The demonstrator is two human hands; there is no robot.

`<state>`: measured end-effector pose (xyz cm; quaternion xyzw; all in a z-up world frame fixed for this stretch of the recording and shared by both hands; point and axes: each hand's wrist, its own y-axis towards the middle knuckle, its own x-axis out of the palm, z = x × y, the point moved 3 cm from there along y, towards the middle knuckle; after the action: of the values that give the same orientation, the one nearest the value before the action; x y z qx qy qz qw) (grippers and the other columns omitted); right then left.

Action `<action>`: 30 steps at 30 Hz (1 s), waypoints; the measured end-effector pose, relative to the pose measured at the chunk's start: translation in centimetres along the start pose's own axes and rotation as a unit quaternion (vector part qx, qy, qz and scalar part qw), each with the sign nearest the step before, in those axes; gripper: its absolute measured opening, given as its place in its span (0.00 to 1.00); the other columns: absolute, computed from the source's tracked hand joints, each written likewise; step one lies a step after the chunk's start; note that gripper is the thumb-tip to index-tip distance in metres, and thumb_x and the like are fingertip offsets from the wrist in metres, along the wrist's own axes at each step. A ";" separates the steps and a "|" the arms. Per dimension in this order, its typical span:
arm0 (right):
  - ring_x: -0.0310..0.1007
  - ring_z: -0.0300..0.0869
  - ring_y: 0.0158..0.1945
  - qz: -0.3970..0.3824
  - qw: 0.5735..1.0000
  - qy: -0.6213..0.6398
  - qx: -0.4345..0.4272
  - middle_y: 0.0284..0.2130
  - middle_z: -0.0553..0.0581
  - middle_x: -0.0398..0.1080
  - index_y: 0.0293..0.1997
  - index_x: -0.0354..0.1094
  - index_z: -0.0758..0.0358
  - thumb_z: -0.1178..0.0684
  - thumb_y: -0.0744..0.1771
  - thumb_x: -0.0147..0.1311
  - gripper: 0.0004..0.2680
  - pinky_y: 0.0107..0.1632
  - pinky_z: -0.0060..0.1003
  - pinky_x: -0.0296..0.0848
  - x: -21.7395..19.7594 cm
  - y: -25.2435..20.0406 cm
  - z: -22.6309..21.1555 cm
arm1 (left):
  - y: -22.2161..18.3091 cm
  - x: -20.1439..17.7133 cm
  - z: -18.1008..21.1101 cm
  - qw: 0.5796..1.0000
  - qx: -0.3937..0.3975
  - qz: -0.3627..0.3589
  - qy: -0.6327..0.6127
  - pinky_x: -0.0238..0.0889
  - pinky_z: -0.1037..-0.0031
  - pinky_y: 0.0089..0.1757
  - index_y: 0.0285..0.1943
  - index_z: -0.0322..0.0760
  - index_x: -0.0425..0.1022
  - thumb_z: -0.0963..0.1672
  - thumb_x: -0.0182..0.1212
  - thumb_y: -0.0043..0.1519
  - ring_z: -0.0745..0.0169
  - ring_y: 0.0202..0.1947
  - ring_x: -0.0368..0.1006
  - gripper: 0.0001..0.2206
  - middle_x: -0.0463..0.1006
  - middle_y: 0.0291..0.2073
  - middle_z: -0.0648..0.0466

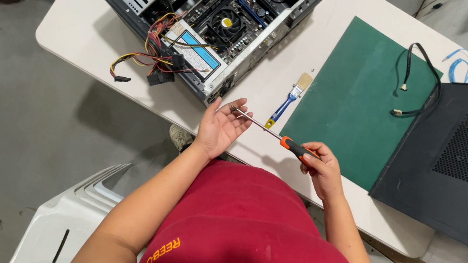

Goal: Removing a power supply unit from a desktop computer case by unscrewing it and disconnecting internal cables.

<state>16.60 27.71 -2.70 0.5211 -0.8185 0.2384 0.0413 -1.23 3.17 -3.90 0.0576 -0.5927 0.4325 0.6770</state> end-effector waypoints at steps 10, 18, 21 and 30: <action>0.64 0.38 0.21 0.054 0.998 -0.035 -0.005 0.27 0.60 0.68 0.50 0.70 0.68 0.58 0.62 0.63 0.13 0.26 0.31 0.64 -0.3 -2.0 0.9 | 3.1 -2.3 -2.8 0.992 0.028 0.087 0.089 0.75 0.65 0.55 0.54 0.36 0.75 0.53 0.49 0.71 0.55 0.49 0.79 0.19 0.79 0.38 0.52; 0.65 0.40 0.22 0.107 0.992 -0.066 -0.008 0.29 0.59 0.65 0.49 0.72 0.70 0.60 0.62 0.66 0.13 0.27 0.33 0.67 -1.7 -1.9 3.2 | 4.7 -6.0 -3.6 0.977 0.006 0.208 0.054 0.74 0.65 0.56 0.59 0.36 0.73 0.47 0.44 0.73 0.59 0.49 0.76 0.15 0.74 0.43 0.53; 0.65 0.40 0.23 0.111 0.992 -0.055 -0.005 0.30 0.58 0.65 0.49 0.71 0.69 0.61 0.62 0.66 0.13 0.27 0.32 0.67 -2.2 -1.1 5.3 | 4.4 -6.9 -3.2 0.967 0.005 0.244 0.066 0.69 0.63 0.61 0.64 0.36 0.70 0.46 0.45 0.73 0.58 0.54 0.74 0.16 0.72 0.47 0.53; 0.68 0.37 0.31 0.144 0.989 0.007 -0.019 0.40 0.52 0.61 0.54 0.63 0.62 0.59 0.67 0.60 0.12 0.35 0.27 0.72 -1.7 2.0 6.6 | 4.6 -12.5 -3.4 0.961 -0.063 0.262 0.064 0.74 0.78 0.46 0.67 0.37 0.69 0.43 0.47 0.72 0.71 0.41 0.71 0.16 0.67 0.39 0.60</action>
<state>16.78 26.96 -9.77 0.3950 -0.8892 0.2299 0.0224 -0.70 1.51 -17.53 -0.1703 -0.5685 0.5592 0.5789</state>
